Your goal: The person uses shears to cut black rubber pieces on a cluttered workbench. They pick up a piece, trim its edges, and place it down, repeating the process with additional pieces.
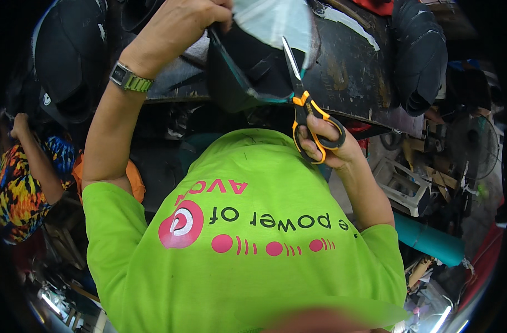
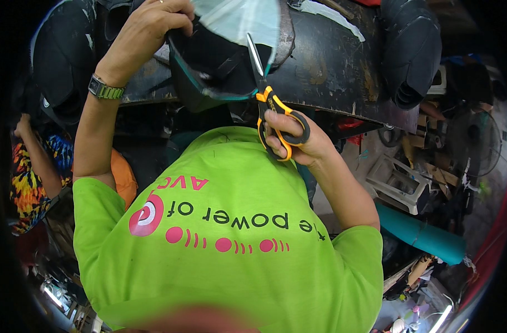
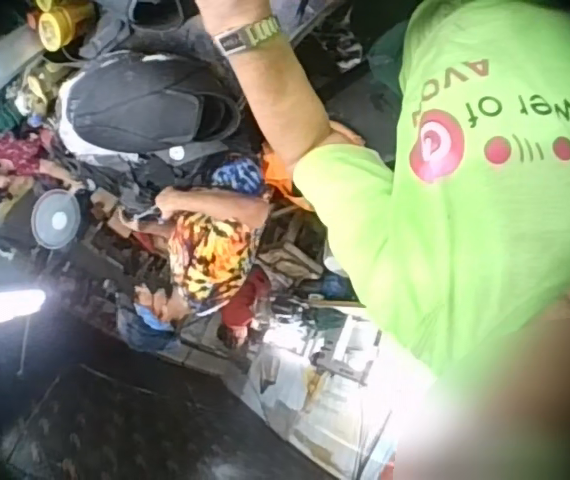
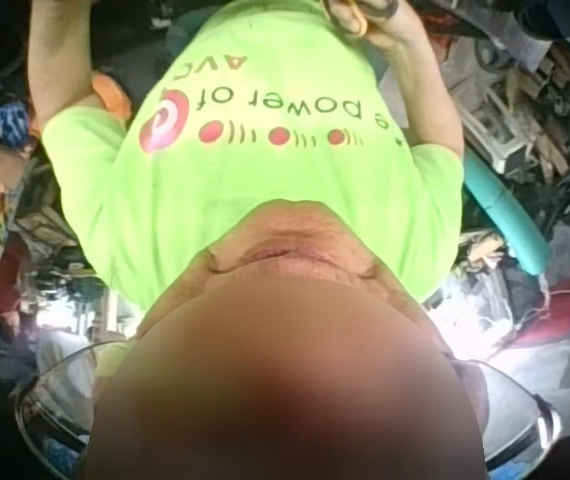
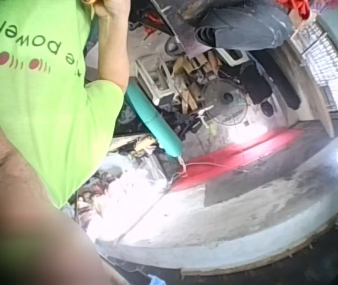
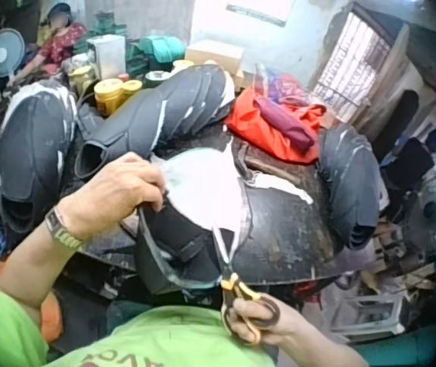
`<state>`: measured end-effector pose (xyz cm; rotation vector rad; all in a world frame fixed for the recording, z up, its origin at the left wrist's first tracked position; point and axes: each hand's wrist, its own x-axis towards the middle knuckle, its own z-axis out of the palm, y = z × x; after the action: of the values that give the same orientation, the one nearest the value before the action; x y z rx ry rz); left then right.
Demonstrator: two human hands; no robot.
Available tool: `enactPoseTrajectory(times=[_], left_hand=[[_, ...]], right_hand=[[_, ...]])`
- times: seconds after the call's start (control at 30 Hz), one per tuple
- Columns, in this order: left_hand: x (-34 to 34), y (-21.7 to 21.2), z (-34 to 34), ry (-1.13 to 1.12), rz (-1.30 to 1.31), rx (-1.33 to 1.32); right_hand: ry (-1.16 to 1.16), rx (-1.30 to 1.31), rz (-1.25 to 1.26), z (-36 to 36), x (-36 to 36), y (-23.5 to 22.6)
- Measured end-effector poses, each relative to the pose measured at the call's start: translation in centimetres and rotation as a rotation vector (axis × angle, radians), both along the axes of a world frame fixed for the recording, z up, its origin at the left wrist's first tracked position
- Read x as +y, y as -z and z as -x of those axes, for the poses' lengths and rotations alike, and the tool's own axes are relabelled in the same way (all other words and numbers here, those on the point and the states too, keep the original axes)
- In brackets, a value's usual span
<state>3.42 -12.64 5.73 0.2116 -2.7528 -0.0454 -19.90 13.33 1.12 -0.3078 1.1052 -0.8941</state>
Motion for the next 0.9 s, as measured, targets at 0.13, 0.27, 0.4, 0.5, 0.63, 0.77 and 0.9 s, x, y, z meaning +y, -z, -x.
enactPoseTrajectory(times=[0.13,0.27,0.4,0.5,0.63,0.77,0.9], left_hand=[[-1.3,-0.8,-0.5,-0.076,-0.455,-0.153],[-0.5,-3.7,-0.7,-0.373,-0.869,-0.401],[3.0,-1.8,1.2,-0.243,-0.509,-0.318],[4.4,0.1,1.6,-0.241,-0.406,-0.431],[5.6,1.4,1.6,-0.262,-0.337,-0.38],[6.3,2.4,2.3,-0.272,-0.264,-0.379],[6.6,3.2,2.7,-0.271,-0.248,-0.285]], right_hand=[[0.168,0.01,-0.032,-0.9,-1.1,1.2],[0.116,0.051,-0.021,-1.4,-1.1,1.7],[0.132,0.103,-0.021,-2.4,-1.2,2.1],[0.165,0.124,-0.006,-2.7,-1.3,2.4],[0.109,0.157,0.056,-2.4,-0.4,2.5],[-0.025,0.088,0.122,-0.5,0.2,1.9],[-0.073,0.149,0.128,1.2,0.2,1.3]])
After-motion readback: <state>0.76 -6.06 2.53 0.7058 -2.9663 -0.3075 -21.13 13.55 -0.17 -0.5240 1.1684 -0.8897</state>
